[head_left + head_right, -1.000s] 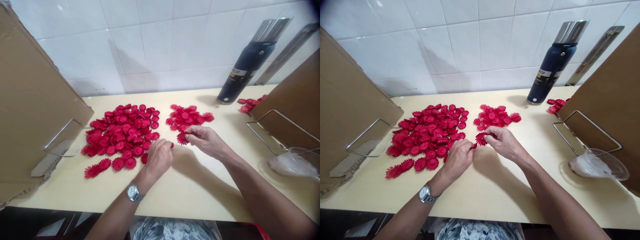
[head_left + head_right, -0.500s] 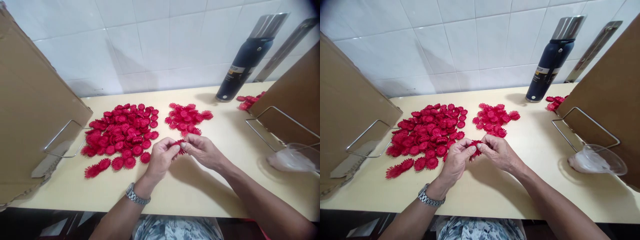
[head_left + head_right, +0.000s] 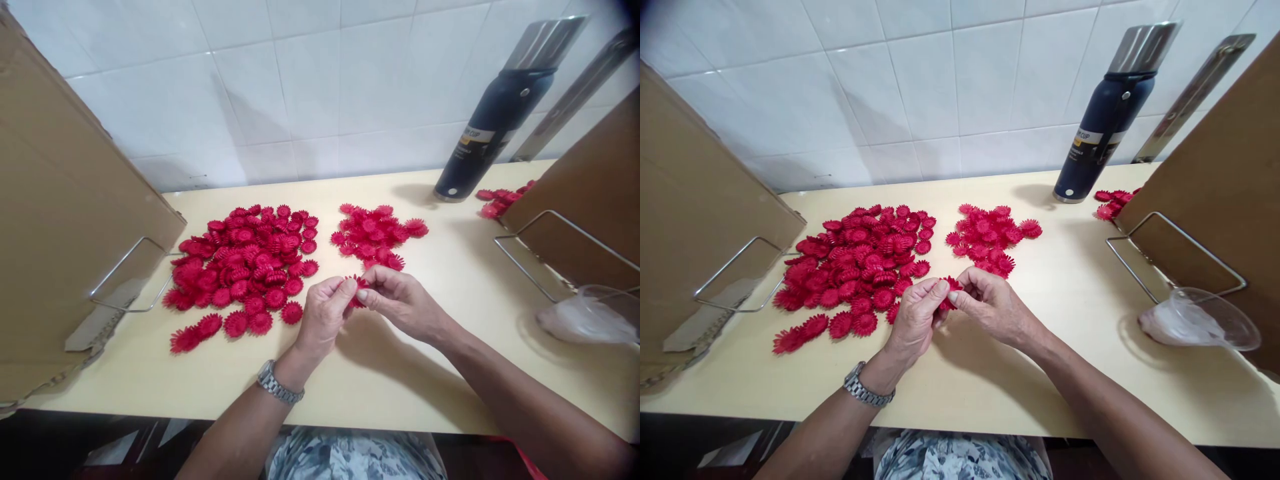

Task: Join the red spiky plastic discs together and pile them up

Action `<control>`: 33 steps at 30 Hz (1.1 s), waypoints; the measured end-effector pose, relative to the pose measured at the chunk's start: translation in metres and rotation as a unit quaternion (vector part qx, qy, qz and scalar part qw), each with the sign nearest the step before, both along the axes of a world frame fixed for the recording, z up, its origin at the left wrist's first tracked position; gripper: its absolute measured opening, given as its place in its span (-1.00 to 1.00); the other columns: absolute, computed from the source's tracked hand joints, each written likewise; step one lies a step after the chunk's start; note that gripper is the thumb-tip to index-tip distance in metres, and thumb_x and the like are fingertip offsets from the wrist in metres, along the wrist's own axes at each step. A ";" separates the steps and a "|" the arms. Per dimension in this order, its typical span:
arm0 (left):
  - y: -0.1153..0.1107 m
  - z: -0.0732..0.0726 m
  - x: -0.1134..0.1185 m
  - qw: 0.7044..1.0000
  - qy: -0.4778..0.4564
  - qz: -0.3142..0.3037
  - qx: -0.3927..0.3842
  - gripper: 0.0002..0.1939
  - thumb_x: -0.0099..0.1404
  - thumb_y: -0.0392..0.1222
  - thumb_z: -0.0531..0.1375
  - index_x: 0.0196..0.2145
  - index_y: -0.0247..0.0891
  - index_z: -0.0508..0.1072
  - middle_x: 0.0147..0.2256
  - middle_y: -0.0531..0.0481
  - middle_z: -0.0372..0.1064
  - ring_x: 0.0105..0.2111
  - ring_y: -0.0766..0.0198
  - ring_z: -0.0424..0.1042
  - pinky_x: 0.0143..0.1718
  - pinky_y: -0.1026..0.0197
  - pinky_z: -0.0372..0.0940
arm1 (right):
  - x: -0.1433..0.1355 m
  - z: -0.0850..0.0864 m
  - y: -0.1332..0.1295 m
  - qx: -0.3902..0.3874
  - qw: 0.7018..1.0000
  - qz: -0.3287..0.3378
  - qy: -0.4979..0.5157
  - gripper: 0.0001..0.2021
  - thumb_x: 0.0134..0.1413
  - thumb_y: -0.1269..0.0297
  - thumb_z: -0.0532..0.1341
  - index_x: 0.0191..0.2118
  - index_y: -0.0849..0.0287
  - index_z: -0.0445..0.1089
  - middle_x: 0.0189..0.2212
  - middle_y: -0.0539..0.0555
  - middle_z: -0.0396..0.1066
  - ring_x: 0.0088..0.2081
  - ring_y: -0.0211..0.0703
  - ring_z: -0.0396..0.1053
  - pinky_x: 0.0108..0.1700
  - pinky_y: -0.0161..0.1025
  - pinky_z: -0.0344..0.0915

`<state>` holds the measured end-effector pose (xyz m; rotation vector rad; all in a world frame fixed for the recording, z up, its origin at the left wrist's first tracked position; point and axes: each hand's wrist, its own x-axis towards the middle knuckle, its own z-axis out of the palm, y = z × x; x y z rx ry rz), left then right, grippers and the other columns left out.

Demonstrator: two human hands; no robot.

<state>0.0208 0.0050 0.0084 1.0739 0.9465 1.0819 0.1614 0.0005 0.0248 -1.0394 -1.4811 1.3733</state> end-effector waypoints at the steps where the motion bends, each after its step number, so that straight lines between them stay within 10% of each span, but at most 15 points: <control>1: 0.000 0.000 0.000 1.000 0.009 -0.001 -0.003 -0.57 0.16 0.08 0.17 -0.63 -0.28 0.18 -0.69 0.16 0.03 -0.68 0.48 0.00 -0.67 0.35 -0.10 | 0.000 0.000 0.000 -0.007 1.000 0.002 0.018 -0.74 0.01 0.09 0.23 -0.42 0.18 0.26 -0.49 0.00 0.33 -0.42 -0.24 0.34 -0.37 -0.24 0.30; 16: 0.000 0.001 -0.011 0.990 0.100 -0.053 0.087 -0.79 0.26 -0.10 0.09 -0.41 -0.29 0.37 -0.58 0.10 0.22 -0.59 0.42 0.16 -0.55 0.33 0.08 | 0.002 -0.005 0.008 0.072 0.989 -0.043 -0.125 -0.76 0.12 0.18 0.09 -0.50 0.17 0.21 -0.58 -0.02 0.29 -0.52 -0.29 0.23 -0.48 -0.31 0.17; 24: 0.003 -0.008 -0.004 0.999 -0.030 0.010 0.023 -0.91 0.14 -0.24 0.18 -0.39 -0.32 0.43 -0.64 0.10 0.31 -0.65 0.41 0.29 -0.60 0.34 0.22 | -0.001 0.001 0.008 0.123 0.975 -0.013 -0.183 -0.89 0.14 0.37 0.04 -0.42 0.14 0.20 -0.55 0.00 0.34 -0.49 -0.27 0.25 -0.44 -0.29 0.19; 27: 0.002 -0.007 -0.003 0.996 -0.065 0.053 0.033 -0.93 0.14 -0.27 0.18 -0.39 -0.30 0.43 -0.60 0.09 0.37 -0.61 0.37 0.36 -0.53 0.30 0.31 | -0.002 0.000 0.007 0.209 0.947 -0.096 -0.223 -0.94 0.11 0.30 0.12 -0.35 0.14 0.22 -0.49 0.02 0.31 -0.46 -0.25 0.24 -0.43 -0.29 0.21; 30: 0.000 -0.005 -0.003 0.989 -0.011 0.122 0.081 -0.94 0.17 -0.28 0.15 -0.37 -0.28 0.42 -0.52 0.07 0.41 -0.56 0.37 0.41 -0.46 0.29 0.35 | -0.007 0.001 0.002 0.285 0.903 -0.199 -0.252 -0.85 0.06 0.26 0.19 -0.45 0.14 0.23 -0.54 -0.01 0.25 -0.50 -0.28 0.20 -0.48 -0.32 0.18; 33: -0.004 -0.004 -0.004 0.964 0.092 0.179 0.173 -0.90 0.19 -0.33 0.13 -0.36 -0.26 0.44 -0.40 0.02 0.43 -0.43 0.35 0.44 -0.37 0.31 0.36 | -0.014 0.000 -0.004 0.248 0.923 -0.174 -0.237 -0.80 0.08 0.25 0.17 -0.52 0.16 0.28 -0.64 -0.04 0.26 -0.60 -0.33 0.17 -0.55 -0.34 0.13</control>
